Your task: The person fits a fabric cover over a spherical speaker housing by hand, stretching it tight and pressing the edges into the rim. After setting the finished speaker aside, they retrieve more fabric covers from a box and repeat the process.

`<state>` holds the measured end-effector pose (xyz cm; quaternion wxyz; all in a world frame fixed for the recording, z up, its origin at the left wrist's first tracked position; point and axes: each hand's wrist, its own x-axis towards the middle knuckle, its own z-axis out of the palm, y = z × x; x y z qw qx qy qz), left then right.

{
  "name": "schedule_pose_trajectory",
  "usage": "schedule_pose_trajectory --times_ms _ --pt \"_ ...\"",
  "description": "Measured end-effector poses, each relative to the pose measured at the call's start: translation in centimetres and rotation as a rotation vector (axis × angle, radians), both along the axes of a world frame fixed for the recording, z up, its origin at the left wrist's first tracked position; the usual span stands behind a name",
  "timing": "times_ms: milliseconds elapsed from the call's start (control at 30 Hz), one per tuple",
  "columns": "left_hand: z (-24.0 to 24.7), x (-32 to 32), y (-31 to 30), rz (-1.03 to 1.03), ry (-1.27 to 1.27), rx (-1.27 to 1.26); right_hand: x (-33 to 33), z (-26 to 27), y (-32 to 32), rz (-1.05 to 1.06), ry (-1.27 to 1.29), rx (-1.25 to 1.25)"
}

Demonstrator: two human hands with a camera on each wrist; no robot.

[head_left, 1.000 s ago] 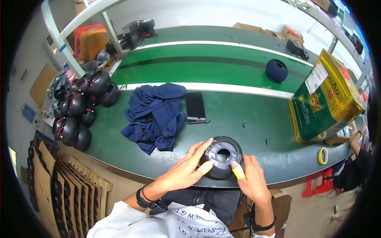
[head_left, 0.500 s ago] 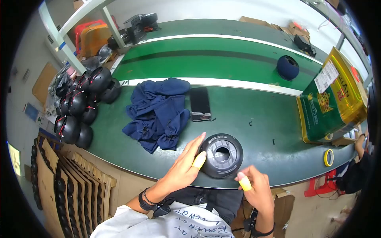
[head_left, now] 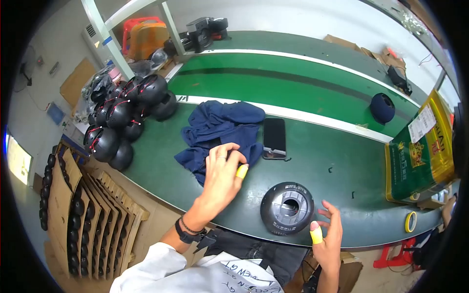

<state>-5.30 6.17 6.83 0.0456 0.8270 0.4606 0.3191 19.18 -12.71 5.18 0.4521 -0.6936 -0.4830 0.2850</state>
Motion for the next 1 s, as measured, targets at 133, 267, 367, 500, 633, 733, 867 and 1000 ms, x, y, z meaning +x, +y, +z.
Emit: schedule_pose_trajectory --times_ms 133,267,367,500,633,733,867,1000 --pt "4.1 0.5 -0.7 -0.219 -0.569 -0.284 0.7 2.1 0.5 -0.079 0.066 0.249" --pt "5.7 2.0 -0.9 -0.483 -0.971 -0.524 -0.1 4.0 2.9 -0.041 0.255 0.377" --pt "6.9 3.5 -1.4 -0.544 -0.970 -0.681 -0.6 5.1 4.5 0.192 0.515 0.375" --pt "6.1 6.2 -1.8 -0.577 -0.943 -0.651 -0.9 3.7 4.7 0.265 0.540 0.346" --pt "5.2 6.5 -2.4 -0.514 -0.938 -0.564 -2.2 5.2 4.6 0.212 0.558 0.567" --pt "4.7 6.1 -1.9 -0.340 -0.939 -0.390 -3.5 5.2 4.5 0.153 0.470 0.409" --pt "-0.4 1.7 2.2 -0.743 -1.091 -0.490 -5.4 4.2 4.3 0.220 0.684 0.395" --pt "1.6 1.1 1.3 -0.664 -0.862 -0.433 -5.8 4.3 4.5 -0.016 0.445 0.727"
